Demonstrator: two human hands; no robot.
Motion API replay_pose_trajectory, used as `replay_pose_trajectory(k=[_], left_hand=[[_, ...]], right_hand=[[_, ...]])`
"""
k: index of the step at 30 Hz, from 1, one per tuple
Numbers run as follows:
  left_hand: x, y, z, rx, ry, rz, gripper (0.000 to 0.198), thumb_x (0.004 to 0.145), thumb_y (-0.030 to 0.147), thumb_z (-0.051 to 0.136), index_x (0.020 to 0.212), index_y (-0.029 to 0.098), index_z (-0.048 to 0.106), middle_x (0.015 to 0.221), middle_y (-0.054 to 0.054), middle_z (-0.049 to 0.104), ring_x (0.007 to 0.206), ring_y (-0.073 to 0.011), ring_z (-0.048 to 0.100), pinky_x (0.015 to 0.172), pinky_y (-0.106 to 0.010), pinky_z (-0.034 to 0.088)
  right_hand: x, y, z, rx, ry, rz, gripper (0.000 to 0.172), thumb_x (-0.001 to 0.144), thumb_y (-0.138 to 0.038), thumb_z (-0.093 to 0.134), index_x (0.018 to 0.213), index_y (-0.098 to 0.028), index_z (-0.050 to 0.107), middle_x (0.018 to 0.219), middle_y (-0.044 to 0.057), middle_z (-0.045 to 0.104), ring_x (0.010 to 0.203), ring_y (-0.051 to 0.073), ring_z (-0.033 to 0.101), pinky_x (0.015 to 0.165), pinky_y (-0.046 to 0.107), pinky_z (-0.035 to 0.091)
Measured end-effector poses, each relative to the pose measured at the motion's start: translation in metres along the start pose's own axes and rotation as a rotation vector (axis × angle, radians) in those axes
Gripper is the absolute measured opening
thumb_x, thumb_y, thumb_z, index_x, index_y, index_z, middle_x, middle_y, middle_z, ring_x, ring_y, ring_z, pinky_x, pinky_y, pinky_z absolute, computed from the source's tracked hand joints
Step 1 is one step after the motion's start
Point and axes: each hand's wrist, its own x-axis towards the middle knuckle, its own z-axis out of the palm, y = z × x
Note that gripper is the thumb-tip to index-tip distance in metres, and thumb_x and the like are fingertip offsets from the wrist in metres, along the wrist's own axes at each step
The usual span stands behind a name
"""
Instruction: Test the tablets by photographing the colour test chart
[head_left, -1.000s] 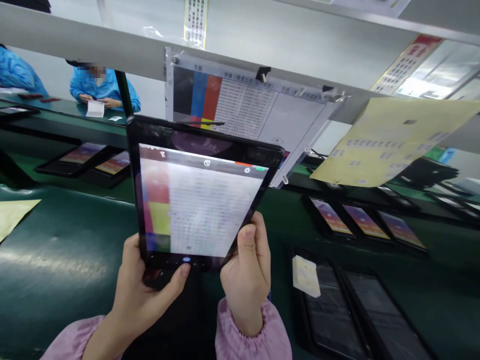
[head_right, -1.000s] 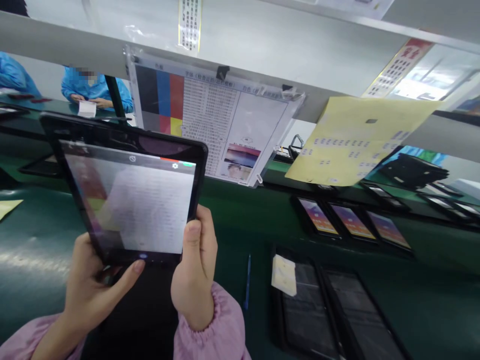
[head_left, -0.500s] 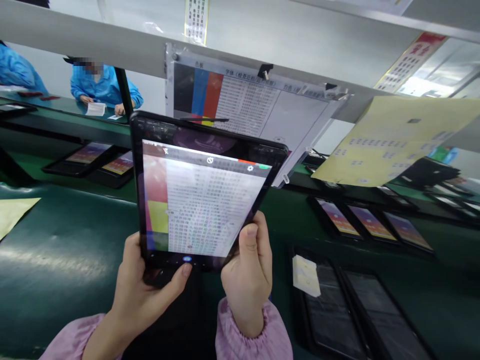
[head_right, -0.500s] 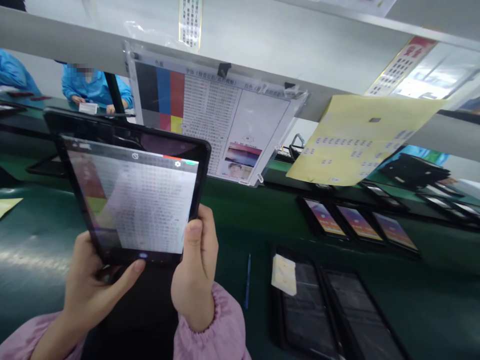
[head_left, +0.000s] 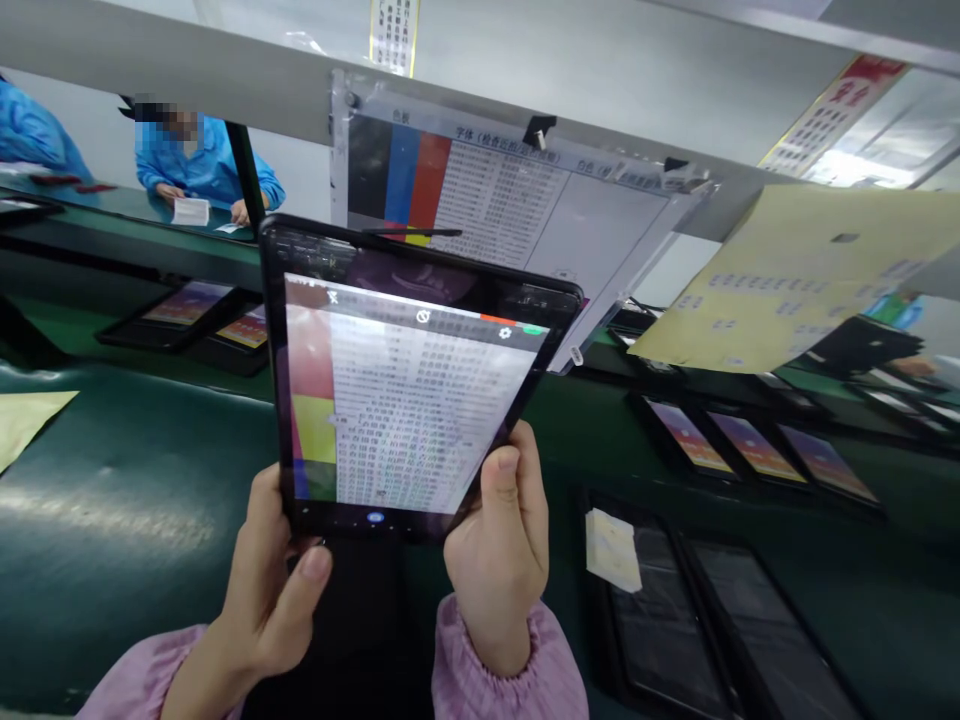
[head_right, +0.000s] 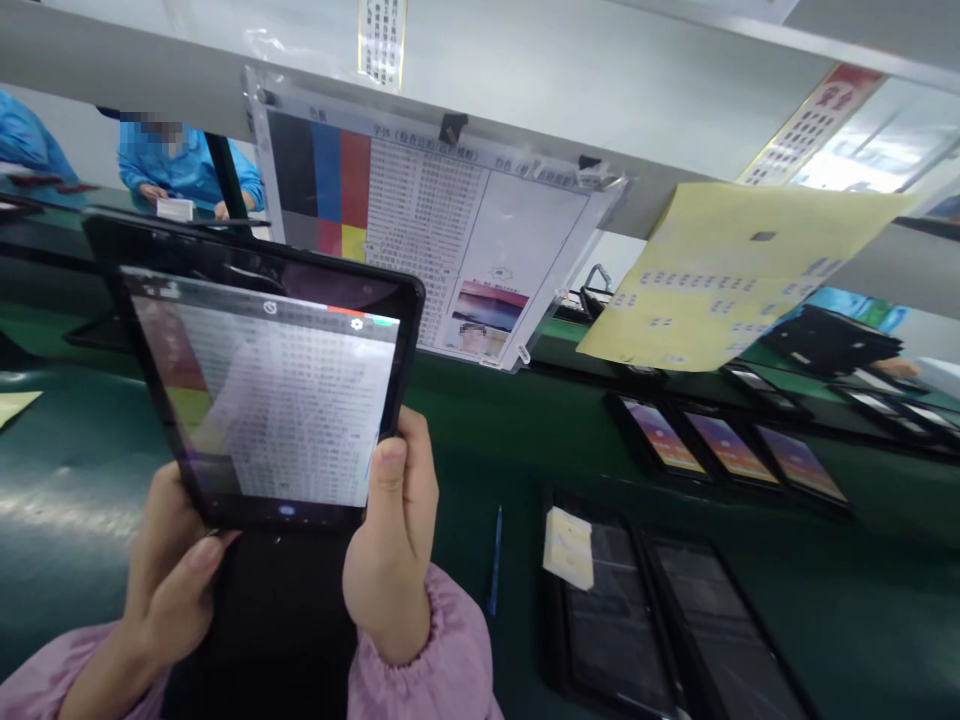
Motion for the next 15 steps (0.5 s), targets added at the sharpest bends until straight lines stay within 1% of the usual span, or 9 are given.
replay_pose_trajectory(k=[2, 3, 4, 7, 9, 12, 15], left_hand=[[0.002, -0.008, -0.006, -0.050, -0.016, 0.016, 0.041, 0.100, 0.054, 0.051, 0.134, 0.030, 0.053, 0.121, -0.007, 0.061, 0.105, -0.0259, 0.064, 0.090, -0.040, 0.061], [0.003, -0.013, -0.009, -0.039, -0.029, 0.034, 0.039, 0.101, 0.050, 0.050, 0.135, 0.031, 0.053, 0.123, -0.007, 0.062, 0.108, -0.0263, 0.064, 0.095, -0.042, 0.060], [0.005, -0.017, -0.014, -0.005, -0.047, 0.058, 0.038, 0.101, 0.046, 0.050, 0.136, 0.032, 0.054, 0.124, -0.006, 0.062, 0.109, -0.0263, 0.065, 0.096, -0.042, 0.060], [0.011, -0.027, -0.026, 0.144, -0.100, 0.126, 0.036, 0.101, 0.033, 0.048, 0.136, 0.033, 0.056, 0.123, -0.005, 0.066, 0.108, -0.0260, 0.067, 0.092, -0.040, 0.062], [0.014, -0.029, -0.030, 0.208, -0.099, 0.139, 0.036, 0.100, 0.028, 0.048, 0.135, 0.031, 0.057, 0.122, -0.005, 0.067, 0.109, -0.0254, 0.068, 0.092, -0.038, 0.062], [0.014, -0.028, -0.028, 0.228, -0.056, 0.097, 0.032, 0.099, 0.027, 0.052, 0.130, 0.029, 0.060, 0.120, -0.004, 0.069, 0.105, -0.0231, 0.069, 0.088, -0.033, 0.061], [0.012, -0.027, -0.025, 0.162, -0.006, 0.020, 0.029, 0.098, 0.031, 0.058, 0.126, 0.026, 0.063, 0.116, -0.004, 0.069, 0.103, -0.0226, 0.069, 0.087, -0.031, 0.061]], right_hand=[[0.000, 0.001, -0.001, -0.005, 0.024, 0.000, 0.045, 0.102, -0.064, 0.057, 0.124, -0.028, 0.074, 0.115, 0.007, 0.077, 0.126, 0.030, 0.068, 0.087, 0.041, 0.065], [0.000, 0.002, -0.002, -0.006, 0.044, -0.002, 0.044, 0.102, -0.063, 0.058, 0.125, -0.029, 0.073, 0.118, 0.006, 0.077, 0.126, 0.030, 0.068, 0.089, 0.041, 0.064], [0.001, 0.002, -0.003, -0.006, 0.063, -0.004, 0.043, 0.102, -0.062, 0.059, 0.126, -0.029, 0.073, 0.120, 0.006, 0.077, 0.126, 0.029, 0.068, 0.091, 0.042, 0.064], [0.001, 0.004, -0.003, -0.007, 0.089, -0.006, 0.043, 0.101, -0.061, 0.061, 0.127, -0.030, 0.073, 0.119, 0.006, 0.078, 0.125, 0.028, 0.068, 0.093, 0.042, 0.063], [0.002, 0.004, -0.003, 0.002, 0.086, -0.001, 0.045, 0.100, -0.062, 0.062, 0.127, -0.028, 0.073, 0.117, 0.006, 0.078, 0.121, 0.028, 0.071, 0.090, 0.042, 0.064], [0.002, 0.004, -0.002, 0.011, 0.091, -0.001, 0.046, 0.100, -0.062, 0.063, 0.128, -0.027, 0.072, 0.115, 0.006, 0.079, 0.113, 0.027, 0.074, 0.089, 0.041, 0.064], [0.001, 0.003, -0.001, -0.005, 0.094, 0.013, 0.045, 0.102, -0.060, 0.060, 0.130, -0.027, 0.071, 0.118, 0.006, 0.079, 0.116, 0.027, 0.073, 0.092, 0.041, 0.063]])
